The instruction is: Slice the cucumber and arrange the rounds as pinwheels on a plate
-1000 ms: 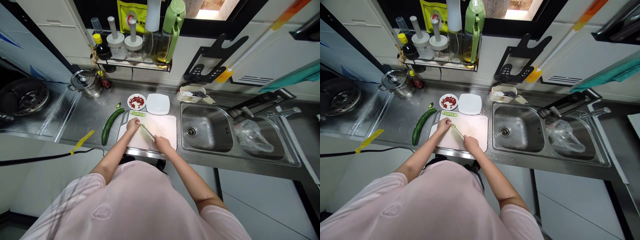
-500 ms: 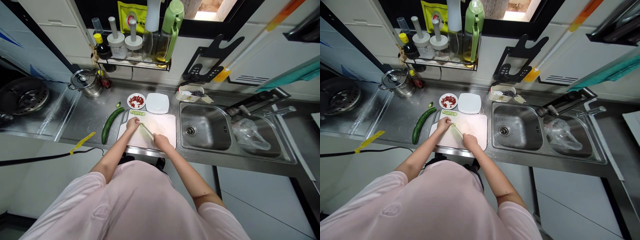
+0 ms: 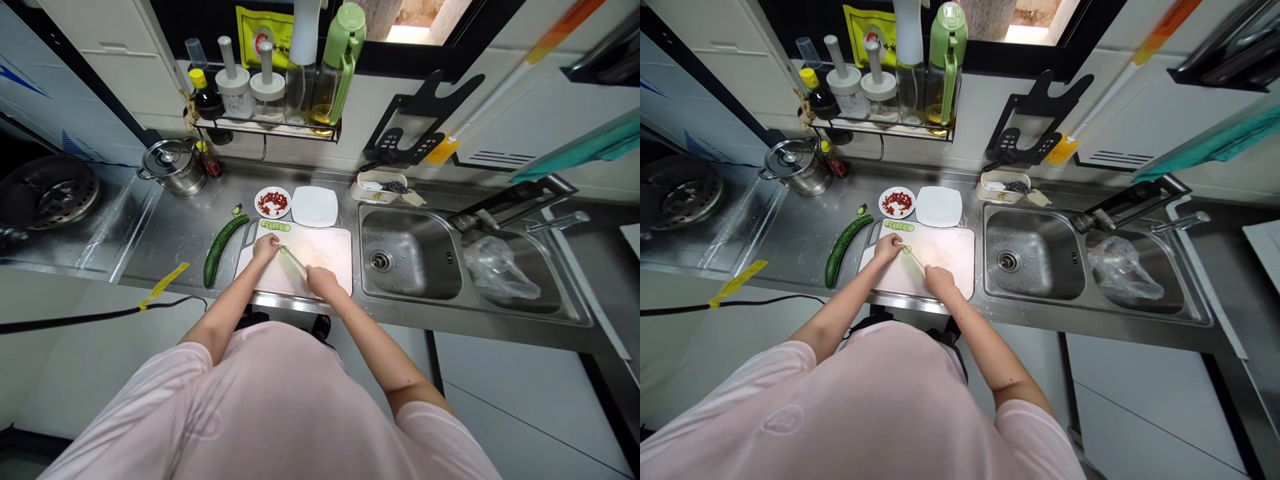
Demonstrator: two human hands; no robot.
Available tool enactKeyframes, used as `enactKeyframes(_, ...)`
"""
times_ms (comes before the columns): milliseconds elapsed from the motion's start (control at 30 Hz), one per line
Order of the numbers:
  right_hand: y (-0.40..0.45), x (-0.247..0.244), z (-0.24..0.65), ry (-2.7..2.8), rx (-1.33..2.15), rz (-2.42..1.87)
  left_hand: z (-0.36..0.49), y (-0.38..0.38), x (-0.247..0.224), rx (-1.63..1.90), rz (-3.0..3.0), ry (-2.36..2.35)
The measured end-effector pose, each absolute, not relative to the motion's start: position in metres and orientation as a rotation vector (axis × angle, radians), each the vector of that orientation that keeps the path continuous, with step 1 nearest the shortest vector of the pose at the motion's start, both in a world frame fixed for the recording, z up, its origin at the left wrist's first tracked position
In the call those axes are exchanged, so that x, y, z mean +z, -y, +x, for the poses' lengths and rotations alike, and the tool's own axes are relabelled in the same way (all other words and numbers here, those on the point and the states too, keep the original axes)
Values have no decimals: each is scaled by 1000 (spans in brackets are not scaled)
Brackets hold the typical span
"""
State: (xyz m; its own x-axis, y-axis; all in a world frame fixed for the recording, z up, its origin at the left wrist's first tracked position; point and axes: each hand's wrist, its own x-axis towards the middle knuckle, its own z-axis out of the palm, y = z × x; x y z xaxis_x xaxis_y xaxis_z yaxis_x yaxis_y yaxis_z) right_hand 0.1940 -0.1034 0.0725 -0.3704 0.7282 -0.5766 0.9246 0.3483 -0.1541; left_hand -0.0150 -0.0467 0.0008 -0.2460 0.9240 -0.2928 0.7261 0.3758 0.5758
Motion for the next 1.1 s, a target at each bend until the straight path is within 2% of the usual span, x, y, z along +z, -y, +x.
enactKeyframes(433,106,80,199,-2189,-676,1446,-15,46,0,429,1422,-2049)
enactKeyframes(700,119,76,216,-2172,-689,1450,-14,63,-5,541,1671,-1975)
enactKeyframes(1100,133,70,226,-2181,-729,1505,1,79,0,480,1878,-1971)
